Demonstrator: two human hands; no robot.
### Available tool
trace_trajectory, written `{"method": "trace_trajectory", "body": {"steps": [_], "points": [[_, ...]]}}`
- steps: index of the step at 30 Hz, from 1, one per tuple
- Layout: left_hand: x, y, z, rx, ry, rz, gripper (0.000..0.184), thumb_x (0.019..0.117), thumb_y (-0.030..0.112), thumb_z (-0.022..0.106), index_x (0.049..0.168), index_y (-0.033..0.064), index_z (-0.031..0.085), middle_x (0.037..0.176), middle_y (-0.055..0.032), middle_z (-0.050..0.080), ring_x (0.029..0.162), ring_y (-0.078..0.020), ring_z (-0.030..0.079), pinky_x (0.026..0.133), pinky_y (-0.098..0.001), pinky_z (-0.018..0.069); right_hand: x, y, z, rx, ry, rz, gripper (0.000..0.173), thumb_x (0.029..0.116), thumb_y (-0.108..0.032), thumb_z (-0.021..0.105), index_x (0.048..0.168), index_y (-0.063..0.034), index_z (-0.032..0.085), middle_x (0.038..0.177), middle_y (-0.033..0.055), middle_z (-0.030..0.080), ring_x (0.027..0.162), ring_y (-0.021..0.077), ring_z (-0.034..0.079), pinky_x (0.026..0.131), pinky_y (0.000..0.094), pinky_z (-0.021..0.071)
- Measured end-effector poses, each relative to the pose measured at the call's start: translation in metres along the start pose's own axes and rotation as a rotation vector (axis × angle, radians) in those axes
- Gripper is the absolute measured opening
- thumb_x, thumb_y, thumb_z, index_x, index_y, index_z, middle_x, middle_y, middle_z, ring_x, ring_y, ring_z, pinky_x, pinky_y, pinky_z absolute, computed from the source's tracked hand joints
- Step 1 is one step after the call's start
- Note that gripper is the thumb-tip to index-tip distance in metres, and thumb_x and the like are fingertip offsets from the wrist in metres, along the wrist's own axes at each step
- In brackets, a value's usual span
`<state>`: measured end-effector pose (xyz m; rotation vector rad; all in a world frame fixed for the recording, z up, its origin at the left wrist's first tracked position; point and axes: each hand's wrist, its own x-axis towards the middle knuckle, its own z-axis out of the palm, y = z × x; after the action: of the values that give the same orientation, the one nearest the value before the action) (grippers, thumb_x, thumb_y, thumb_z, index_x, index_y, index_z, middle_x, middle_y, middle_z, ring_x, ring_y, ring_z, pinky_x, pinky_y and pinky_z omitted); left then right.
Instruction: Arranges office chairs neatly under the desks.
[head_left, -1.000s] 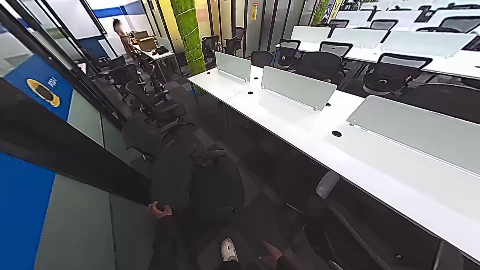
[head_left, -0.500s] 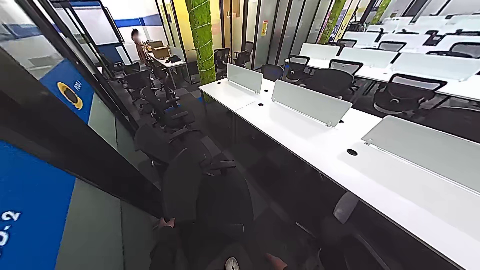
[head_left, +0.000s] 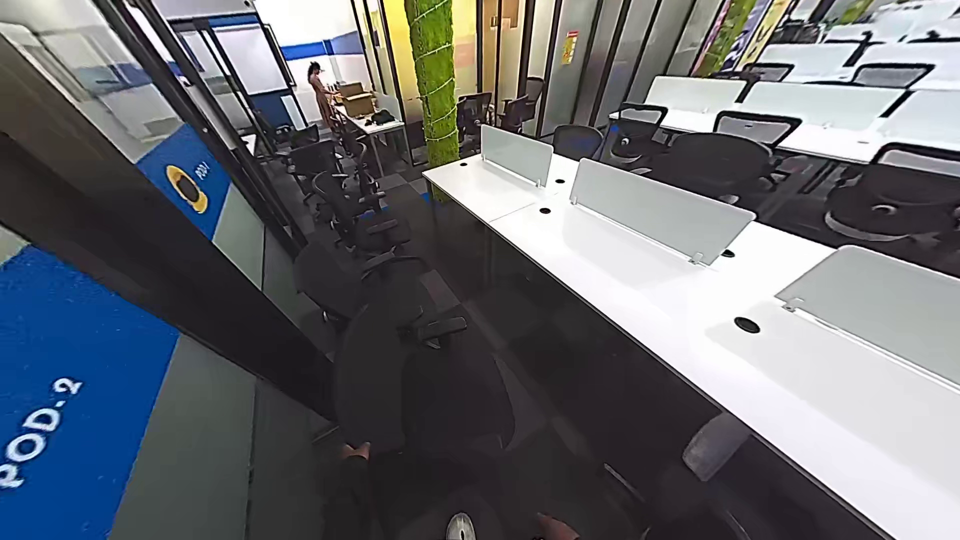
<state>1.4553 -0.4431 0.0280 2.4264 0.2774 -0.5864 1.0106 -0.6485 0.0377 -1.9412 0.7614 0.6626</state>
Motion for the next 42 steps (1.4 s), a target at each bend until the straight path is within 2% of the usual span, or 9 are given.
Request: {"method": "trace_trajectory", "body": {"steps": [7, 11, 14, 22, 25, 29, 33, 38, 42], "points": [[-0.135, -0.023, 0.059, -0.104, -0.174, -0.025, 0.084, 0.085, 0.041, 0.086, 0.142, -0.0091, 0.05, 0.135, -0.0294, 0.062, 0.125, -0.0375, 0.062, 0.108, -0.0515, 0.0493, 0.015, 0.04, -0.034, -0.083, -0.064, -0.066, 0.057, 0.0984, -0.037, 0.069, 0.144, -0.0054, 0.056, 0.136, 0.0195, 0.066, 0.127, 0.0344, 0.063, 0.112, 0.0547, 0.0467], [-0.201, -0.014, 0.105, -0.414, -0.311, -0.046, 0.072, 0.0976, 0.031, 0.074, 0.148, -0.0093, 0.041, 0.135, -0.0317, 0.061, 0.122, -0.0418, 0.064, 0.101, -0.0552, 0.0542, 0.023, 0.0, -0.085, -0.183, 0.184, -0.127, 0.077, 0.0955, -0.044, 0.071, 0.156, -0.0061, 0.041, 0.158, 0.0227, 0.044, 0.146, 0.0407, 0.044, 0.116, 0.0601, 0.0393], [-0.222, 0.006, 0.107, -0.574, -0.318, -0.096, 0.054, 0.1049, 0.026, 0.063, 0.144, -0.0083, 0.047, 0.131, -0.0315, 0.063, 0.117, -0.0424, 0.065, 0.098, -0.056, 0.0542, 0.051, -0.051, -0.124, -0.204, 0.321, -0.284, 0.082, 0.0968, -0.055, 0.063, 0.161, -0.0126, 0.033, 0.163, 0.0124, 0.04, 0.151, 0.0309, 0.038, 0.119, 0.0578, 0.0362], [-0.165, -0.021, 0.073, -0.539, 0.116, 0.133, 0.069, 0.0945, 0.008, 0.074, 0.151, -0.0072, 0.038, 0.136, -0.0329, 0.059, 0.124, -0.0439, 0.062, 0.104, -0.0551, 0.0512, 0.113, -0.11, -0.156, -0.611, 0.166, -0.099, 0.079, 0.1014, -0.073, 0.026, 0.134, -0.0126, 0.066, 0.136, 0.0147, 0.067, 0.134, 0.036, 0.057, 0.12, 0.0682, 0.0254], [-0.147, -0.03, 0.064, -0.347, 0.29, 0.439, 0.055, 0.0891, 0.006, 0.072, 0.138, -0.0112, 0.053, 0.137, -0.0346, 0.055, 0.127, -0.0454, 0.055, 0.11, -0.0537, 0.0453, 0.113, -0.111, -0.179, -0.633, 0.183, -0.005, 0.071, 0.1028, -0.064, 0.039, 0.128, -0.0045, 0.068, 0.132, 0.0205, 0.068, 0.131, 0.0384, 0.06, 0.118, 0.0645, 0.0313], [-0.126, -0.017, 0.049, 0.118, 0.351, 0.702, 0.033, 0.0908, 0.026, 0.067, 0.114, 0.0036, 0.075, 0.132, -0.0195, 0.067, 0.129, -0.0411, 0.059, 0.113, -0.0592, 0.0412, 0.122, -0.134, -0.197, -0.499, 0.179, 0.175, 0.066, 0.0929, -0.059, 0.064, 0.129, -0.0047, 0.066, 0.133, 0.0215, 0.066, 0.127, 0.0401, 0.062, 0.103, 0.0651, 0.0471], [-0.097, -0.006, 0.051, 0.371, 0.27, 0.812, 0.038, 0.0975, 0.037, 0.052, 0.101, 0.013, 0.081, 0.106, -0.0055, 0.079, 0.115, -0.0295, 0.069, 0.12, -0.065, 0.0257, 0.143, -0.148, -0.185, -0.489, 0.202, 0.286, 0.056, 0.093, -0.051, 0.066, 0.127, -0.0068, 0.067, 0.13, 0.0205, 0.068, 0.123, 0.0397, 0.064, 0.096, 0.0637, 0.0519], [-0.078, -0.016, 0.057, 0.395, 0.376, 1.109, 0.045, 0.0923, 0.041, 0.044, 0.076, 0.017, 0.077, 0.08, 0.0009, 0.076, 0.086, -0.0202, 0.073, 0.106, -0.0527, 0.0477, 0.135, -0.137, -0.163, -0.46, 0.189, 0.397, 0.05, 0.0921, -0.044, 0.068, 0.122, -0.0037, 0.071, 0.132, 0.0221, 0.066, 0.126, 0.0423, 0.061, 0.099, 0.0645, 0.0504], [-0.085, -0.023, 0.045, 0.375, 0.289, 1.152, 0.042, 0.092, 0.036, 0.046, 0.081, 0.0147, 0.08, 0.085, -0.0024, 0.077, 0.092, -0.0241, 0.073, 0.107, -0.0544, 0.0449, 0.124, -0.129, -0.143, -0.382, 0.198, 0.446, 0.053, 0.09, -0.042, 0.073, 0.125, -0.0031, 0.069, 0.138, 0.0226, 0.062, 0.132, 0.0437, 0.055, 0.1, 0.0633, 0.05]]}}
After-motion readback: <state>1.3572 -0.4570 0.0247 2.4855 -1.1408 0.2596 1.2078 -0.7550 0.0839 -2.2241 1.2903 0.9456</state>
